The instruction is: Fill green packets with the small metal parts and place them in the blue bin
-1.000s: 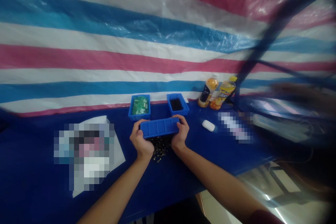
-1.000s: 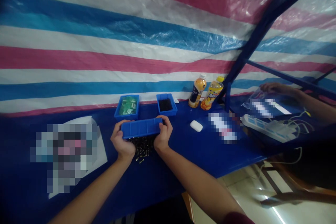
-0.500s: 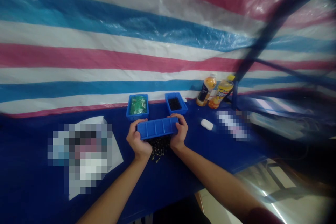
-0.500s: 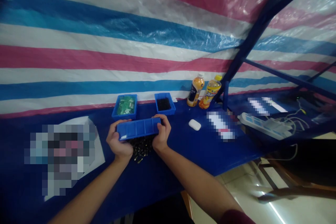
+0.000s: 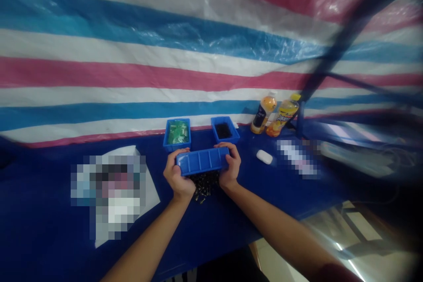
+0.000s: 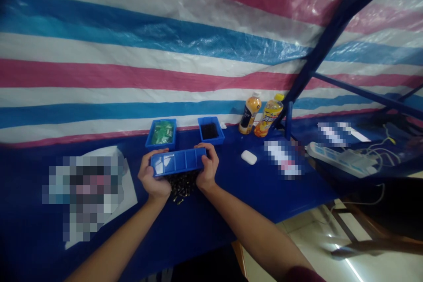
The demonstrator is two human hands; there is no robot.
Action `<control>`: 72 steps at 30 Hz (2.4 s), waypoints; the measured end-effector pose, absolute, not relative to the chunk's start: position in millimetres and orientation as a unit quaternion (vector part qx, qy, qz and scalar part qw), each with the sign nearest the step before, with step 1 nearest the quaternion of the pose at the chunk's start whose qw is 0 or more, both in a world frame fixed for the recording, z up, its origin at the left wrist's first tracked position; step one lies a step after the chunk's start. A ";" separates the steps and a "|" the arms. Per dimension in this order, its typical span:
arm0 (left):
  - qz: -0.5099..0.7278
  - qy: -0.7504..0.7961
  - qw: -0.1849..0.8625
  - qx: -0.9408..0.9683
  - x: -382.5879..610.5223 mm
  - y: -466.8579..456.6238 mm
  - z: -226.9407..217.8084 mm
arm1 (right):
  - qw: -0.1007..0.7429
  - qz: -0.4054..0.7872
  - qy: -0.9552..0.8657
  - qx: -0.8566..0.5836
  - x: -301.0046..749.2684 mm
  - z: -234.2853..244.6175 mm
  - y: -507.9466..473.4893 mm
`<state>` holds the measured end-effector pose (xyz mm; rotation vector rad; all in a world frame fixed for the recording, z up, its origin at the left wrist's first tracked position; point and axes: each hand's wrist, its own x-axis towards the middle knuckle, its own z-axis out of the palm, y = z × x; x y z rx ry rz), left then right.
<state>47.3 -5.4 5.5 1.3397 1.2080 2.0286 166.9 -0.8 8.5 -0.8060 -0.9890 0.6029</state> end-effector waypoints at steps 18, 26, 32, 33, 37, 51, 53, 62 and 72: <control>0.778 0.436 0.186 0.413 18.6 23.2 25.5 | 0.514 0.153 -0.756 -0.375 198.8 40.3 1.1; 0.753 0.469 0.209 0.411 19.6 22.2 20.5 | 0.654 0.515 -0.357 -0.423 193.7 37.2 18.9; 0.654 0.498 0.235 0.519 25.2 13.9 23.3 | 0.627 0.624 -0.249 -0.394 194.5 38.2 22.3; 0.628 0.498 0.244 0.546 26.3 12.3 24.3 | 0.621 0.630 -0.240 -0.400 193.5 38.0 21.8; 0.533 0.499 0.257 0.633 28.2 9.5 24.3 | 0.618 0.639 -0.207 -0.408 188.4 36.4 19.6; 0.433 0.522 0.140 0.721 26.2 15.7 15.8 | 0.570 0.702 -0.202 -0.376 189.5 40.9 18.1; 0.419 0.519 0.142 0.731 26.5 16.1 15.3 | 0.579 0.706 -0.211 -0.350 188.5 44.7 16.7; 0.325 0.551 0.112 0.760 27.4 20.2 7.4 | 0.674 0.597 -0.079 -0.429 203.6 25.6 37.8; 0.312 0.553 0.111 0.764 31.7 18.5 10.3 | 0.671 0.541 -0.063 -0.503 224.3 8.8 66.0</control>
